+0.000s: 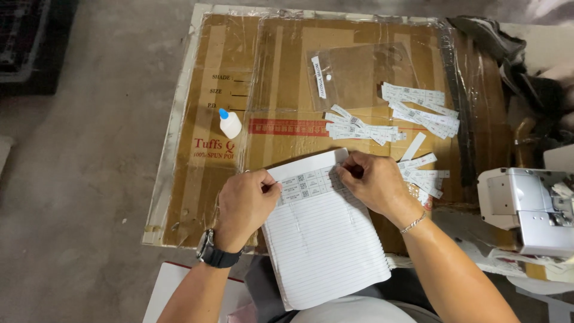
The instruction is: Gluing small printed labels into a spiral notebook and marking them with a pen for record-keeping.
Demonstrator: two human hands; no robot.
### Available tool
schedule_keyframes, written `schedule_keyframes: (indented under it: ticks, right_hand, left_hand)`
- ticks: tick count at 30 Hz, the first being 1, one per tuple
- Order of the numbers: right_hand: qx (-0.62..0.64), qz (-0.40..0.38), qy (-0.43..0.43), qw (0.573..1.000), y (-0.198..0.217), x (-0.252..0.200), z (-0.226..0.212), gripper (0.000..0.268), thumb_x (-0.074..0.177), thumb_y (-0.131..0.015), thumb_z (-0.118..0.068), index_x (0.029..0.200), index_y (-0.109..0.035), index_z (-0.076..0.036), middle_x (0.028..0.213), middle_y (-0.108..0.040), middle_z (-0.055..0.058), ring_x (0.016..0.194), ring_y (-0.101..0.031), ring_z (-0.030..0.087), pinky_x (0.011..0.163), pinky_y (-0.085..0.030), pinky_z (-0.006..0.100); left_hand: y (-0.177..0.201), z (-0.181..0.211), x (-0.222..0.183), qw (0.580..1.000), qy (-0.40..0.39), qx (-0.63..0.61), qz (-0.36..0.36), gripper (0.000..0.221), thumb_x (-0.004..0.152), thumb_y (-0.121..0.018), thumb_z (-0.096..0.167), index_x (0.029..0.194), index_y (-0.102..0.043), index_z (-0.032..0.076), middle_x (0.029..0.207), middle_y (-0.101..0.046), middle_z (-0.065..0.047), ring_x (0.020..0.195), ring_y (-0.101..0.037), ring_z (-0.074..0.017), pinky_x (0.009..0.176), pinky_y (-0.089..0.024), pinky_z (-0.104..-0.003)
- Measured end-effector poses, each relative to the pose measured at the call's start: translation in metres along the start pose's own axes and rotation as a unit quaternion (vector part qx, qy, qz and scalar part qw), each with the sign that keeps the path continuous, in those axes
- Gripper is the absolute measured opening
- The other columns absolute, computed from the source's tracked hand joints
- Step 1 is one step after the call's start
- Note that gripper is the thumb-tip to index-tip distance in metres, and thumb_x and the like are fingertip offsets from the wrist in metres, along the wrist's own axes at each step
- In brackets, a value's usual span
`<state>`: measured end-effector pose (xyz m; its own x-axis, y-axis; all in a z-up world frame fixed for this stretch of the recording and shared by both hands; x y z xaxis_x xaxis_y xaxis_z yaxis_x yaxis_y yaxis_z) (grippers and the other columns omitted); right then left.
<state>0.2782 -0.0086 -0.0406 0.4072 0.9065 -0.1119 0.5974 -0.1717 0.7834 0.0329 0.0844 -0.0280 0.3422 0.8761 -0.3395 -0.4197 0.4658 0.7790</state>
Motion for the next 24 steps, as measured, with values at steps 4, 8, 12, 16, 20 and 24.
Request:
schedule_keyframes:
  ticks: [4,8,12,16,20,24]
  right_hand:
    - [-0.002,-0.002,0.001,1.0,-0.001,0.0,0.0,0.018,0.082,-0.076,-0.034,0.09,-0.079,-0.018,0.075,-0.076,0.012,0.079,-0.073,0.038,0.067,-0.056,0.045]
    - [-0.003,0.003,-0.004,1.0,-0.004,0.002,0.006,0.016,0.082,-0.077,-0.034,0.089,-0.079,-0.019,0.072,-0.075,0.011,0.075,-0.073,0.035,0.065,-0.055,0.042]
    - [0.004,0.019,0.004,1.0,-0.003,0.0,0.006,0.014,0.081,-0.078,-0.032,0.088,-0.078,-0.02,0.071,-0.074,0.011,0.072,-0.073,0.034,0.062,-0.053,0.039]
    - [0.008,0.022,0.006,1.0,-0.002,0.0,0.006,0.014,0.081,-0.079,-0.031,0.087,-0.077,-0.018,0.07,-0.073,0.011,0.071,-0.073,0.034,0.061,-0.053,0.039]
    - [0.057,0.041,0.011,0.997,-0.002,0.001,0.013,0.015,0.08,-0.082,-0.026,0.088,-0.075,-0.015,0.071,-0.073,0.011,0.07,-0.072,0.032,0.061,-0.053,0.037]
    - [0.079,0.045,0.008,0.996,-0.007,0.0,0.023,0.021,0.08,-0.085,-0.029,0.089,-0.072,-0.015,0.072,-0.072,0.01,0.069,-0.07,0.028,0.062,-0.052,0.035]
  left_hand:
    - [-0.008,-0.008,0.006,1.0,-0.002,0.015,0.004,0.016,0.082,-0.074,0.032,0.091,-0.081,0.02,0.085,-0.079,-0.01,0.092,-0.073,-0.0391,0.077,-0.06,-0.046]
    - [-0.006,-0.007,0.006,1.0,-0.003,0.009,0.006,0.016,0.082,-0.075,0.032,0.092,-0.081,0.021,0.086,-0.079,-0.009,0.092,-0.074,-0.0386,0.078,-0.06,-0.045]
    - [-0.009,-0.01,0.008,1.0,0.003,0.006,0.003,0.016,0.082,-0.074,0.033,0.092,-0.081,0.023,0.086,-0.079,-0.008,0.093,-0.074,-0.0374,0.078,-0.06,-0.044]
    - [-0.007,-0.01,0.008,1.0,0.003,0.013,0.007,0.015,0.08,-0.075,0.033,0.09,-0.081,0.022,0.086,-0.079,-0.008,0.093,-0.074,-0.0375,0.079,-0.06,-0.044]
    - [0.006,-0.007,0.001,0.998,-0.03,-0.044,0.024,0.022,0.08,-0.078,0.027,0.097,-0.072,0.014,0.088,-0.077,-0.014,0.094,-0.073,-0.0403,0.081,-0.058,-0.049]
    - [0.005,-0.013,-0.003,0.991,-0.072,-0.099,0.046,0.033,0.082,-0.082,0.027,0.103,-0.061,0.011,0.083,-0.071,-0.015,0.09,-0.072,-0.0389,0.08,-0.055,-0.049]
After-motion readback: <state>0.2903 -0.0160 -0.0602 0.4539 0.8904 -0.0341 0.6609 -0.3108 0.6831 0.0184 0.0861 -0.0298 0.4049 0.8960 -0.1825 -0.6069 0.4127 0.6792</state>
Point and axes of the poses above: each hand's wrist, its own x-axis towards the middle knuckle, its own y-axis out of the back of the hand, z = x × y, the point moved 10 cm from there along x, towards the middle knuckle
